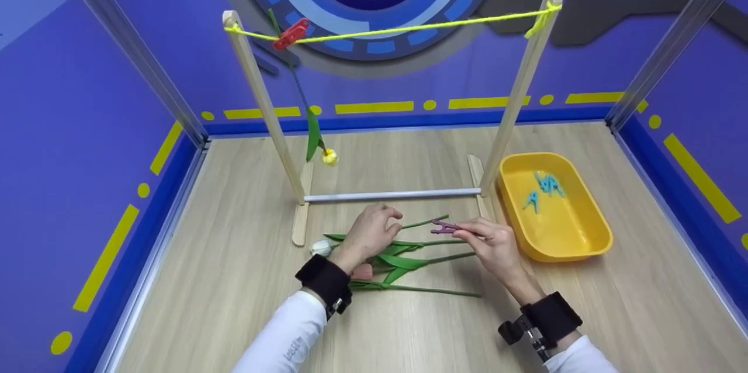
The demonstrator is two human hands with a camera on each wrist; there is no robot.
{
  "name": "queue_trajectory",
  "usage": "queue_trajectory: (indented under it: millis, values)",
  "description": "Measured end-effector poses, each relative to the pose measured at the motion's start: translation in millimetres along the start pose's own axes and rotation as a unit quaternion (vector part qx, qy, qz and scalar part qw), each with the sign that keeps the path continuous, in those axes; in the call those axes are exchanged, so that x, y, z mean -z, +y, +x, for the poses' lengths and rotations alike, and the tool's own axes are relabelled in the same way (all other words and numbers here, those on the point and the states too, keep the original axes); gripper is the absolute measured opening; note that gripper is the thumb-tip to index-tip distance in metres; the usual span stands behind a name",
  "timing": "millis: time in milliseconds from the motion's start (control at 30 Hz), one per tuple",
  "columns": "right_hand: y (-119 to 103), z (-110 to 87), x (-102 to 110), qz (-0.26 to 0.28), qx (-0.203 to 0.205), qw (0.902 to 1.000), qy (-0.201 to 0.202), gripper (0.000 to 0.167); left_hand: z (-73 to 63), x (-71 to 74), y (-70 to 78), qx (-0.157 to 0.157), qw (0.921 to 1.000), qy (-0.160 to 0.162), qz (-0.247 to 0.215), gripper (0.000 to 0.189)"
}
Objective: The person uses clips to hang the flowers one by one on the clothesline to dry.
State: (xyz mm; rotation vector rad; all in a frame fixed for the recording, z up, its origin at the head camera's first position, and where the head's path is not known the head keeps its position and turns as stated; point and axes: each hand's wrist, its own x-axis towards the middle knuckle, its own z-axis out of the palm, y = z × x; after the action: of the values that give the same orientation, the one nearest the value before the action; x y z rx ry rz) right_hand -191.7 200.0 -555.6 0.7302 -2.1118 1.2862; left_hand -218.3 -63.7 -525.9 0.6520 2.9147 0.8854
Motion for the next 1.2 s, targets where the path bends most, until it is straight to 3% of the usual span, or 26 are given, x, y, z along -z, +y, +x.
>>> queue_trajectory:
  millis: [167,300,567,767,1200]
  values:
    - [0,-4.8,0,0.004,-0.013,0.9999,-0.003,0.021,0.2,-9.0,-8.2,-0.024,0.9950,-0.026,0.093,0.025]
    - [-4,-4.0,1,0.005,-0.014,0.9999,-0.009,0.018,0.1,-12.7,-14.0,-0.024,0.9888,-0.034,0.144,0.024]
    - [-3,-6.9,-1,-0.009,-0.016,0.9998,0.003,0.020,6.5,-18.7,-25.5,0.005,0.9842,-0.031,0.174,0.014]
    - [2,-12.9,1,-0.008,-0.031,0.9994,-0.012,0.017,9.9,-26.8,-25.3,0.033,0.9773,-0.057,0.202,0.009]
    - [1,-15.9,-1,-0.027,-0.042,0.9988,0.004,0.021,12.8,-39.7,-18.2,-0.002,0.9550,-0.024,0.296,0.013]
